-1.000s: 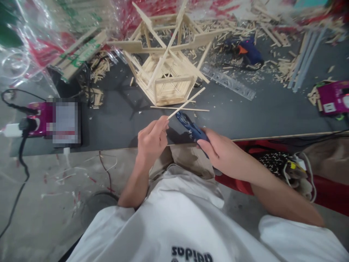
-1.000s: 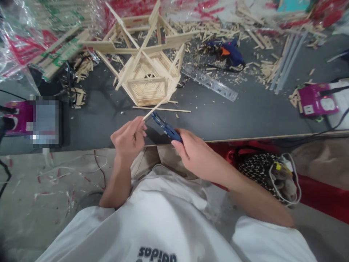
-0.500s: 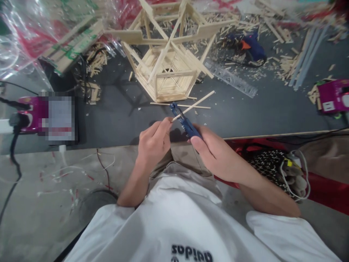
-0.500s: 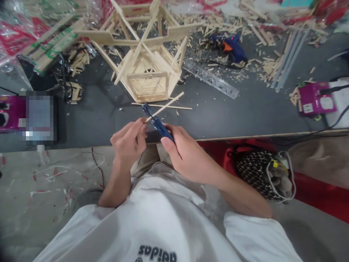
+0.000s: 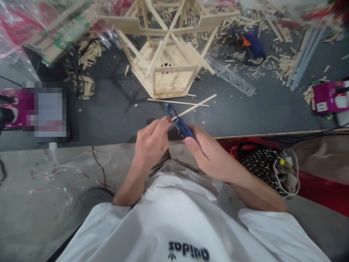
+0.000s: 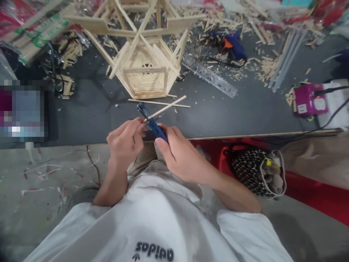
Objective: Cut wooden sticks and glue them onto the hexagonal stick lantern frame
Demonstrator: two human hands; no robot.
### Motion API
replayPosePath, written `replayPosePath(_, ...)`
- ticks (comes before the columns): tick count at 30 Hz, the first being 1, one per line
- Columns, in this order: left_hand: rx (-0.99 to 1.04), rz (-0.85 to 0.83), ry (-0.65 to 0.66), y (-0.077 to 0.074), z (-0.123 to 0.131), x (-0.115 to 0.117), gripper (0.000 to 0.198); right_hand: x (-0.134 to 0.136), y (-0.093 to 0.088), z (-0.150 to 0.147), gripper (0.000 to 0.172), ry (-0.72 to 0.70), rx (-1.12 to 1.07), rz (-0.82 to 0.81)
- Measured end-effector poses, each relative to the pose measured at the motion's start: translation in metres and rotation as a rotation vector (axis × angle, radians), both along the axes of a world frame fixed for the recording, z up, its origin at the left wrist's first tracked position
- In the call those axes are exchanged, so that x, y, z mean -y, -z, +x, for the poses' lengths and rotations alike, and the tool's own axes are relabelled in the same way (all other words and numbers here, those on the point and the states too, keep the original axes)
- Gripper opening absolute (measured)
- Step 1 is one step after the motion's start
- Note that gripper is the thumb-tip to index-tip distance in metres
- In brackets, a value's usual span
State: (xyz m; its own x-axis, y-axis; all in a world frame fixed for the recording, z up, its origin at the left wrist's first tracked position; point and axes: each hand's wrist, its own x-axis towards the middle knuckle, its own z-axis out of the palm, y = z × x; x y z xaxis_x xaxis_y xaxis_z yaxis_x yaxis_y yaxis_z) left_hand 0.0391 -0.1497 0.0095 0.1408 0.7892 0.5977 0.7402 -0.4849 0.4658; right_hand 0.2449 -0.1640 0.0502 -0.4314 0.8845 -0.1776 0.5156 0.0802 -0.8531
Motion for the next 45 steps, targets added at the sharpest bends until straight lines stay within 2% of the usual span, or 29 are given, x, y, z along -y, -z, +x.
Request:
replayPosePath(13, 0.008, 0.025, 0.010, -0.001, 0.005, 0.001, 0.035, -0.002, -0.001, 0.001, 0.050, 0.018, -0.047, 0.000)
replayPosePath(18, 0.024, -0.007, -0.002, 0.001, 0.006, 0.002, 0.030, -0.002, -0.003, -0.004, 0.048, 0.001, 0.025, 0.023)
replayPosePath(24, 0.010, 0.014, -0.022, 0.002, 0.002, 0.000, 0.028, -0.001, -0.012, -0.016, 0.062, -0.016, 0.224, 0.016)
replayPosePath(28, 0.002, 0.026, -0.013, 0.003, 0.000, 0.000, 0.030, 0.000, -0.011, -0.020, 0.068, -0.011, 0.256, 0.028)
replayPosePath(39, 0.018, -0.059, 0.007, 0.005, -0.001, 0.000, 0.032, -0.003, -0.003, -0.008, 0.048, -0.003, 0.140, 0.090)
replayPosePath(45, 0.052, -0.072, 0.033, 0.004, 0.000, 0.001, 0.031, -0.006, -0.001, -0.005, 0.047, -0.017, 0.093, 0.091)
